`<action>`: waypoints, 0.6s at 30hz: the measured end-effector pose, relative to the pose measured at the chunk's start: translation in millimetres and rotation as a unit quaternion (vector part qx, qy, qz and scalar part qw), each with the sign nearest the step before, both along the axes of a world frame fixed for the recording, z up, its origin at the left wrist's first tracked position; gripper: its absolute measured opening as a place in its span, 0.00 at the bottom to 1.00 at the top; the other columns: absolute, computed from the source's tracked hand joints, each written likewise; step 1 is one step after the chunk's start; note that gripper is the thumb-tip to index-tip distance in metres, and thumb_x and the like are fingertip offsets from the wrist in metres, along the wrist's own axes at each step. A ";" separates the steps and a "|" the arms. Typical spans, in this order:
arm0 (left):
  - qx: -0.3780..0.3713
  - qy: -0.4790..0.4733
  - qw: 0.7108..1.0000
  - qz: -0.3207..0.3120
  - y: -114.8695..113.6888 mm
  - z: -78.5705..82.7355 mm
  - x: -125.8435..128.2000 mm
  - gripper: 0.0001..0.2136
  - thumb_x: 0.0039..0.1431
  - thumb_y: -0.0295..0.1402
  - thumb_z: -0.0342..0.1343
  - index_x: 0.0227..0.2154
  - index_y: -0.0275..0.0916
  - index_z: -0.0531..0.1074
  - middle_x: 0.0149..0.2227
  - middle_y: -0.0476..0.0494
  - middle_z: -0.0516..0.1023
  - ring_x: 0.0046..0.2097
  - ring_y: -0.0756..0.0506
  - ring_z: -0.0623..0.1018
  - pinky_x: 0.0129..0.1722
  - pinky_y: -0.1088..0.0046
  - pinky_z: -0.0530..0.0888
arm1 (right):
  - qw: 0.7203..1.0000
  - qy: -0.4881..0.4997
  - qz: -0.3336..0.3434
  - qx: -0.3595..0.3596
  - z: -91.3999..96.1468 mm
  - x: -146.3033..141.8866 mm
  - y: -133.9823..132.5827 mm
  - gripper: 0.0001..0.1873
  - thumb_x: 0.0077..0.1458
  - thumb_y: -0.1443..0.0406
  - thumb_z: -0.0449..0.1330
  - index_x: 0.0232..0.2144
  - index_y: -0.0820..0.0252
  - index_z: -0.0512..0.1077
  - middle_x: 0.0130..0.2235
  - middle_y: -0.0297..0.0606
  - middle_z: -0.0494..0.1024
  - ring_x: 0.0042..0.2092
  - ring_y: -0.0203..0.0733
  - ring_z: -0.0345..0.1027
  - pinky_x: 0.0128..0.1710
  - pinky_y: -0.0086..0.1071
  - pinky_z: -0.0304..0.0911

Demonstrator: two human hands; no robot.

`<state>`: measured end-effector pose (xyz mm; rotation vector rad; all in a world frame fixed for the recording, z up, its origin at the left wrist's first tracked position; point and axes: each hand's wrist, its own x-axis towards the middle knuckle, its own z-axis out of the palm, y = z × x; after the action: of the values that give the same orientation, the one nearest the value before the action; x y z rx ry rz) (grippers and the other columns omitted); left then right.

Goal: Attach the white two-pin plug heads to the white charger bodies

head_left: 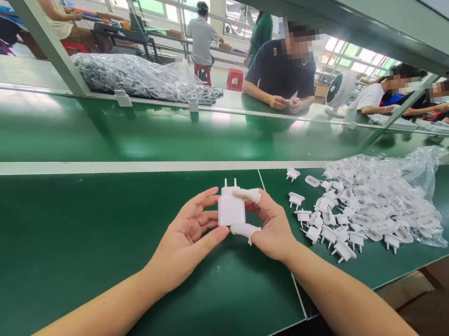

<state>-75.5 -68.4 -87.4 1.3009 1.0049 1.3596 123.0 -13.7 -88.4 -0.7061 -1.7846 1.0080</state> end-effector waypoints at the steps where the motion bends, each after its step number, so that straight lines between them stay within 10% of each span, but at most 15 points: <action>1: -0.010 -0.017 1.000 -0.005 -0.8 1.0 0.1 0.28 0.61 0.45 0.70 0.61 0.45 0.70 0.58 0.36 0.80 0.52 0.38 0.85 0.54 0.56 0.84 | 1.000 -0.005 -0.008 0.016 -0.5 -1.1 -1.7 0.29 0.54 0.62 0.73 0.58 0.46 0.75 0.53 0.38 0.79 0.52 0.46 0.77 0.55 0.44 0.77; 18: 0.064 0.037 0.994 0.085 -11.7 -8.6 0.7 0.19 0.62 0.37 0.70 0.53 0.43 0.75 0.53 0.39 0.83 0.49 0.41 0.86 0.52 0.63 0.86 | 0.997 0.006 -0.010 0.081 -7.5 -5.1 -11.9 0.25 0.59 0.62 0.72 0.54 0.48 0.68 0.56 0.43 0.79 0.58 0.48 0.77 0.54 0.45 0.80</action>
<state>-74.8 -80.1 -95.9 1.3955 1.1154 1.5359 117.9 -25.6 -95.9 -0.6143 -1.8213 0.8407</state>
